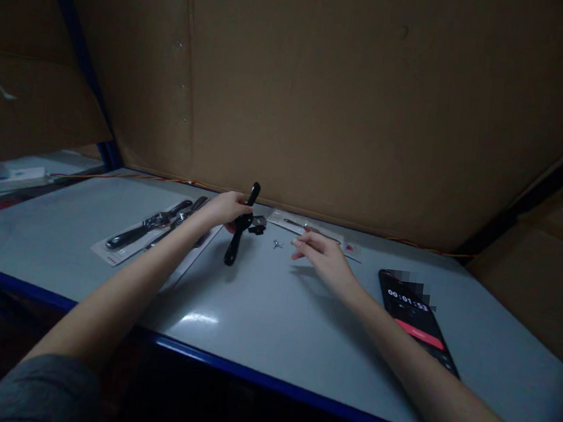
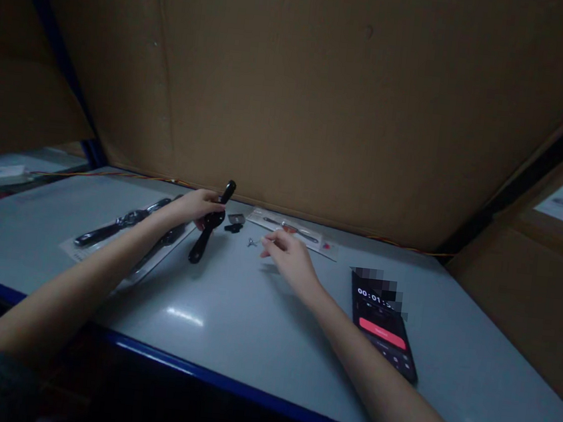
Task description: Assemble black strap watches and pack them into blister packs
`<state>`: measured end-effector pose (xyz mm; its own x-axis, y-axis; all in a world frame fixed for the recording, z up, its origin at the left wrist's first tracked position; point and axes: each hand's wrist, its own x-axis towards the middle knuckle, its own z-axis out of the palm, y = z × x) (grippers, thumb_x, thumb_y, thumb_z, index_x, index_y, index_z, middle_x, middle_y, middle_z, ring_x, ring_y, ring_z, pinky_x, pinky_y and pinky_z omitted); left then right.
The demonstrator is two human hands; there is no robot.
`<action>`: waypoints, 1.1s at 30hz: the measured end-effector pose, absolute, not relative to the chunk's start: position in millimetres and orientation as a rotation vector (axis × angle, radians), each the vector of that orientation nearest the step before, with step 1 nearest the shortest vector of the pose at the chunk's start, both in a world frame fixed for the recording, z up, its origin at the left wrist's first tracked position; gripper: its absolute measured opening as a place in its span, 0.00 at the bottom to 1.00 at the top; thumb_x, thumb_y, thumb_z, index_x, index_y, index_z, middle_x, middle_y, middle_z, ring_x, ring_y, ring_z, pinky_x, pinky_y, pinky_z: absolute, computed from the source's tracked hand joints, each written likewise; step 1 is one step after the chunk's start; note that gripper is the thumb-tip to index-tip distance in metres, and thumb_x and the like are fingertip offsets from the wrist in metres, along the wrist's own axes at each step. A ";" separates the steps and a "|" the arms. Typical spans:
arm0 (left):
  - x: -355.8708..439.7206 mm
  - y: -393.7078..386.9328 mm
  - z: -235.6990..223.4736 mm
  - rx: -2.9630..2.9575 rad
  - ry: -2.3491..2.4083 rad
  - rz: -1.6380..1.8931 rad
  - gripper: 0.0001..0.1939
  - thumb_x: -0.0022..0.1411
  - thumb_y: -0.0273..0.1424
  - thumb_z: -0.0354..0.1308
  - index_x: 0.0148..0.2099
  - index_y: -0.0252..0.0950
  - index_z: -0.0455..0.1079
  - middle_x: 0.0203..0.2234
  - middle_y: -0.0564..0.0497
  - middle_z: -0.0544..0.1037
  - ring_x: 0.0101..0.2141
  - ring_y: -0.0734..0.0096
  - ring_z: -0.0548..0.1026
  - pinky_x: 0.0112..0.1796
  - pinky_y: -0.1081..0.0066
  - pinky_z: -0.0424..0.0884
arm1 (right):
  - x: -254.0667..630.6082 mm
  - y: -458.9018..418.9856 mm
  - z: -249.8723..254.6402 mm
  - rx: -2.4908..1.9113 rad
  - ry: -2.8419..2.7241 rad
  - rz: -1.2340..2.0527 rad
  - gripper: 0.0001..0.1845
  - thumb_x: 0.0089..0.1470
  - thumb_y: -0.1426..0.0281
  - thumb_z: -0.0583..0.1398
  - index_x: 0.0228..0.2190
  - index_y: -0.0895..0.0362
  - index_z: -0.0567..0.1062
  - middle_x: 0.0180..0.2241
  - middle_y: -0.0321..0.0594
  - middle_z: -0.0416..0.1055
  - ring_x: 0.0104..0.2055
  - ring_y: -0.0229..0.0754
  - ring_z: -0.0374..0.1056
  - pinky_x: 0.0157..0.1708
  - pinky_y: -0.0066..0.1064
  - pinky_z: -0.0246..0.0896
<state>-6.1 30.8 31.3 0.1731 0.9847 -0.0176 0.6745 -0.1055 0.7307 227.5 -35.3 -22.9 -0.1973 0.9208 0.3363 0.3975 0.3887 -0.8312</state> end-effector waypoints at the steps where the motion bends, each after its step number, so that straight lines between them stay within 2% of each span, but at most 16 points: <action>1: -4.1 30.5 30.5 1.768 1.418 0.775 0.10 0.54 0.37 0.57 0.34 0.35 0.66 0.20 0.53 0.71 0.18 0.74 0.71 0.21 0.76 0.66 | 227.8 -33.5 -24.8 -1.143 -1.780 0.765 0.10 0.51 0.63 0.55 0.27 0.56 0.70 0.24 0.37 0.73 0.29 0.40 0.70 0.36 0.36 0.62; 4: 3.9 25.3 23.8 1.478 1.084 0.969 0.09 0.58 0.36 0.54 0.33 0.34 0.64 0.17 0.55 0.67 0.16 0.81 0.67 0.17 0.82 0.60 | 227.6 -23.8 -30.7 -1.154 -1.822 0.782 0.08 0.52 0.65 0.55 0.27 0.57 0.70 0.26 0.38 0.73 0.29 0.40 0.70 0.35 0.34 0.63; 6: 9.4 19.5 16.9 1.240 1.030 0.932 0.08 0.61 0.33 0.51 0.32 0.33 0.64 0.15 0.56 0.65 0.12 0.84 0.61 0.14 0.83 0.54 | 225.3 -13.4 -32.6 -1.196 -1.963 0.647 0.08 0.52 0.68 0.54 0.29 0.58 0.71 0.28 0.40 0.73 0.31 0.40 0.70 0.34 0.33 0.63; 10: 17.6 8.9 4.1 1.016 1.023 0.854 0.11 0.63 0.28 0.45 0.29 0.31 0.63 0.13 0.57 0.62 0.10 0.87 0.55 0.11 0.84 0.46 | 212.4 14.8 -29.1 -1.220 -2.250 0.241 0.09 0.52 0.70 0.55 0.34 0.57 0.74 0.38 0.43 0.72 0.43 0.45 0.65 0.44 0.37 0.58; 12: 20.1 6.0 0.9 1.010 1.032 0.867 0.12 0.63 0.29 0.45 0.29 0.31 0.63 0.12 0.57 0.63 0.09 0.87 0.55 0.11 0.84 0.47 | 202.3 29.8 -26.6 -1.207 -2.380 0.068 0.13 0.53 0.69 0.55 0.39 0.57 0.74 0.43 0.47 0.69 0.49 0.47 0.60 0.47 0.39 0.54; 15: 21.0 4.6 0.7 1.020 1.065 0.919 0.12 0.63 0.31 0.46 0.31 0.31 0.65 0.12 0.56 0.67 0.10 0.86 0.58 0.11 0.83 0.51 | 187.5 47.0 -26.1 -1.181 -2.498 -0.031 0.16 0.55 0.65 0.54 0.44 0.55 0.72 0.48 0.47 0.65 0.51 0.49 0.56 0.48 0.41 0.53; 19: 17.3 5.7 4.0 1.096 1.127 0.977 0.11 0.62 0.32 0.49 0.36 0.29 0.69 0.14 0.54 0.71 0.10 0.84 0.62 0.12 0.82 0.54 | 181.4 50.4 -30.3 -1.152 -2.553 -0.034 0.19 0.56 0.59 0.52 0.47 0.50 0.71 0.51 0.44 0.65 0.55 0.51 0.53 0.50 0.47 0.48; 22: 15.1 7.5 3.9 1.105 1.134 0.976 0.11 0.62 0.30 0.48 0.36 0.28 0.69 0.15 0.52 0.73 0.10 0.84 0.62 0.13 0.82 0.56 | 192.2 40.6 -32.7 -1.116 -2.568 -0.052 0.19 0.56 0.57 0.53 0.45 0.48 0.72 0.52 0.41 0.66 0.57 0.52 0.52 0.51 0.48 0.45; 25: 15.4 8.9 1.1 1.041 1.082 0.975 0.09 0.63 0.29 0.47 0.36 0.28 0.66 0.16 0.50 0.74 0.11 0.83 0.64 0.14 0.81 0.59 | 209.1 27.7 -32.9 -1.066 -2.583 -0.033 0.17 0.53 0.56 0.56 0.42 0.48 0.74 0.50 0.39 0.69 0.57 0.51 0.55 0.51 0.47 0.44; 29: 16.5 9.5 -3.1 1.050 1.028 0.985 0.08 0.63 0.30 0.47 0.37 0.30 0.63 0.17 0.48 0.74 0.12 0.81 0.66 0.15 0.81 0.60 | 223.0 12.0 -31.0 -0.974 -2.645 0.005 0.13 0.56 0.62 0.55 0.40 0.50 0.76 0.47 0.40 0.71 0.53 0.46 0.62 0.50 0.42 0.49; 33: 15.4 11.1 -5.3 1.078 1.062 0.949 0.08 0.63 0.30 0.48 0.39 0.30 0.63 0.18 0.48 0.75 0.12 0.81 0.67 0.16 0.80 0.63 | 224.2 -0.5 -28.1 -0.938 -2.651 0.005 0.13 0.57 0.67 0.54 0.41 0.52 0.75 0.47 0.41 0.72 0.52 0.44 0.64 0.51 0.42 0.50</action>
<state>15.4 11.1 -5.3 0.2284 0.9546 -0.1913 -0.0834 0.2149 0.9731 224.2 -0.5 -28.1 -0.7296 0.6126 0.3039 0.6114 0.7834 -0.1114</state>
